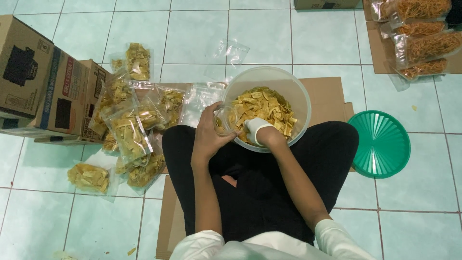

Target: Manually transferring chips from a large bowl into individual plastic bags.

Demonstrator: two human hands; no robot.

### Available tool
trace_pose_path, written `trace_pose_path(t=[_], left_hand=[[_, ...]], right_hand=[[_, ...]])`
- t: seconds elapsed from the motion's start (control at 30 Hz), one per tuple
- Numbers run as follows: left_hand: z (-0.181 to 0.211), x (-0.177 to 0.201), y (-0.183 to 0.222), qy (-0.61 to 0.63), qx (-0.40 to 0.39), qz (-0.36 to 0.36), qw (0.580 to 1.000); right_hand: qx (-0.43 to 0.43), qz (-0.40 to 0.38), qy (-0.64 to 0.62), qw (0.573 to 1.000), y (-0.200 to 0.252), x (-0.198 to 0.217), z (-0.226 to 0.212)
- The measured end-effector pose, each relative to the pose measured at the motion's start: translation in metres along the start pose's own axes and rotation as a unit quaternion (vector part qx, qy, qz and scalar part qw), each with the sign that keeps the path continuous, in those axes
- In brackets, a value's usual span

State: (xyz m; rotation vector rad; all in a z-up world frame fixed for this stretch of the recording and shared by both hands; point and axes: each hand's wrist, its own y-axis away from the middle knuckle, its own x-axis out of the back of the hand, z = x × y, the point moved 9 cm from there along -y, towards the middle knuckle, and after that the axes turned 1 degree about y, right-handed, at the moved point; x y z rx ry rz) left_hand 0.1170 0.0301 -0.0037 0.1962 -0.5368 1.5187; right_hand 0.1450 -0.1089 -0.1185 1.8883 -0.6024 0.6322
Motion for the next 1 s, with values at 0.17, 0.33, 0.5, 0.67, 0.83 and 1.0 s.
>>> trace_pose_path(t=[0.17, 0.33, 0.5, 0.67, 0.83, 1.0], left_hand=[[-0.001, 0.000, 0.000, -0.006, 0.000, 0.001, 1.000], [-0.003, 0.000, -0.001, -0.007, 0.008, -0.002, 1.000], [0.000, -0.001, -0.001, -0.003, 0.008, -0.004, 1.000], [-0.002, 0.000, 0.000, -0.008, -0.006, -0.001, 1.000], [-0.004, -0.002, 0.000, -0.011, -0.013, -0.001, 1.000], [0.002, 0.000, 0.000, -0.008, -0.015, -0.001, 1.000]], right_hand=[[-0.001, -0.001, -0.018, 1.000, 0.001, 0.007, 0.003], [0.014, 0.008, -0.042, 0.999, 0.020, 0.026, -0.012], [0.062, 0.048, -0.091, 0.993, 0.044, 0.050, -0.032], [0.071, 0.134, -0.129, 0.980, 0.036, 0.058, -0.020], [0.114, 0.193, -0.106, 0.969, 0.030, 0.061, -0.018], [0.185, 0.293, -0.109, 0.932, 0.051, 0.076, -0.026]])
